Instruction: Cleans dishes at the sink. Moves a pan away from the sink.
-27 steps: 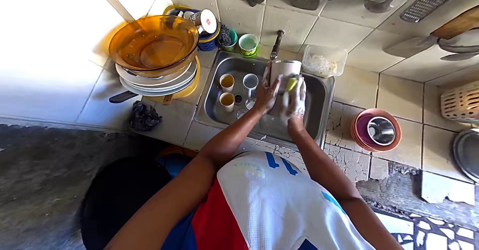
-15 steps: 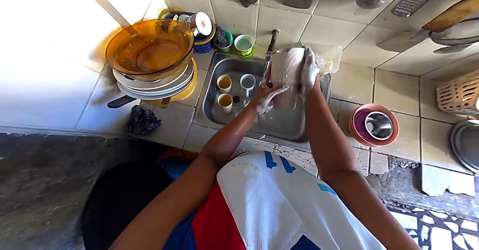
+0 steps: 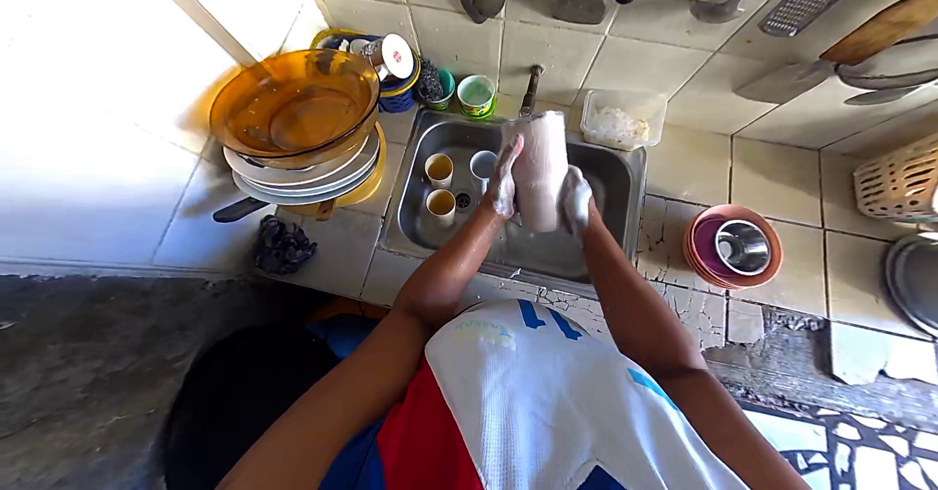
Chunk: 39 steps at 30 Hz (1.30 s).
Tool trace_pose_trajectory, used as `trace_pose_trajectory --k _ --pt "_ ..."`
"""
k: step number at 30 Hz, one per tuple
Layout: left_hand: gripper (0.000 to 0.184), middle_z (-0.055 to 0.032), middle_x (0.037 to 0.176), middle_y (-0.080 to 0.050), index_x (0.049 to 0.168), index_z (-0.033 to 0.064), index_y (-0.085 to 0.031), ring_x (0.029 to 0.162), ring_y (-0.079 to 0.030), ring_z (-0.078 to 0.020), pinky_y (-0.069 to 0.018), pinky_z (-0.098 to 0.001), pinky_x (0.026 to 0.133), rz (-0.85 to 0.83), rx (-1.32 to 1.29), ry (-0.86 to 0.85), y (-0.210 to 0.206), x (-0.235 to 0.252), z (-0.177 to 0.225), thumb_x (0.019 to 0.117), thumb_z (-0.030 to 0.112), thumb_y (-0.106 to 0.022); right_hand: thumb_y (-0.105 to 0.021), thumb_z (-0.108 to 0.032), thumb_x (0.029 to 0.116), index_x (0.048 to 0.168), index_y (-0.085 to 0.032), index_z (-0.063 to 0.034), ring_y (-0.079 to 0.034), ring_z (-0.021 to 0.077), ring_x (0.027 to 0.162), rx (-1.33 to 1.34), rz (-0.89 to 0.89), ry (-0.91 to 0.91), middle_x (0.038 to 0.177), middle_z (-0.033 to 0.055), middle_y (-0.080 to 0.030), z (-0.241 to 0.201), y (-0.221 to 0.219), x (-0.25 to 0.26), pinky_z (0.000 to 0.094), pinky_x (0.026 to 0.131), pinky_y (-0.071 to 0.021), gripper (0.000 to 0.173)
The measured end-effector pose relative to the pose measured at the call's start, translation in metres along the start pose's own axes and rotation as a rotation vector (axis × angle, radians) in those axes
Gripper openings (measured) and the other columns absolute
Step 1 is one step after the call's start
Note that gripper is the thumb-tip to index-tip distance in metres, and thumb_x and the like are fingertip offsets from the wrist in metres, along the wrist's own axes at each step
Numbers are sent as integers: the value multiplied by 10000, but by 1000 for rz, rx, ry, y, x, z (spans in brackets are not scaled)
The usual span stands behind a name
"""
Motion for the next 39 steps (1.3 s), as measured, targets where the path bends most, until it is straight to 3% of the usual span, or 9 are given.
trace_pose_trajectory --k 4,10,19,22,25,28,30,35,39 --pt "579 -174 1578 -433 1534 -9 -411 1472 -399 -190 -287 -380 1236 64 378 -69 -11 -3 0 1134 365 -222 -228 -360 1135 1493 -508 -60 -576 249 1310 27 152 70 1415 181 -602 -22 10 2 462 1123 -437 545" --pt "912 -166 1438 -538 1592 67 -224 1235 -598 -202 -523 -378 1031 111 214 12 -10 -9 -16 896 228 -791 -500 -194 1061 1577 -331 38 -376 400 1497 -324 254 502 1616 290 -340 -40 -7 -36 500 1223 -326 590" --pt "211 -13 927 -706 1216 121 -555 802 -690 -105 -598 -293 723 -406 -105 477 -48 -57 -1 1013 145 -501 -243 -364 1114 1208 -595 -142 -678 69 1003 716 6 548 1040 -35 -709 -42 52 40 329 913 -583 427" --pt "809 -134 1290 -621 1522 24 -331 1125 -643 -157 -550 -348 985 -348 260 197 -37 -43 -2 844 17 -771 -520 -196 1022 1070 -652 -61 -664 36 882 287 219 637 919 -34 -687 -57 70 45 260 831 -573 194" --pt "945 -257 1338 -601 1475 -54 -427 1216 -616 -347 -506 -529 1019 -138 1015 -23 -28 -32 -3 761 368 -880 -619 -419 999 1245 -668 23 -676 365 1137 -661 200 405 1182 232 -705 -100 37 31 556 995 -517 508" --pt "912 -177 1633 -329 1626 53 -182 1479 -384 -319 -373 -500 1170 -245 1545 439 -58 -33 13 961 400 -699 -498 -324 1056 1269 -617 74 -606 471 1229 -1096 101 138 1284 299 -637 -119 -10 27 651 966 -488 467" --pt "926 -251 1371 -587 1505 -28 -425 1232 -606 -385 -519 -552 969 -29 1346 -48 -42 -30 -16 771 379 -816 -435 -214 1075 1315 -584 112 -520 510 1315 -1208 5 74 1377 340 -563 -117 -22 34 679 1021 -418 431" --pt "653 -133 1170 -657 1469 76 -384 989 -684 -197 -593 -393 866 -162 83 327 -26 -44 -28 906 53 -714 -637 -263 1018 1321 -649 -31 -643 225 1170 -621 -141 304 1247 155 -685 -110 22 60 425 1038 -502 382" --pt "561 -128 1097 -685 1223 98 -601 903 -689 -237 -601 -383 757 -577 -681 425 -39 -55 -35 876 539 -595 -452 -152 1067 1141 -637 -85 -667 29 888 467 -71 407 949 -37 -698 -72 35 58 259 815 -590 210"
Point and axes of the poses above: each hand's wrist, its own x-axis towards the middle knuckle, its own y-axis out of the back of the hand, z = x × y, the point moved 6 cm from there along x, towards the middle knuckle
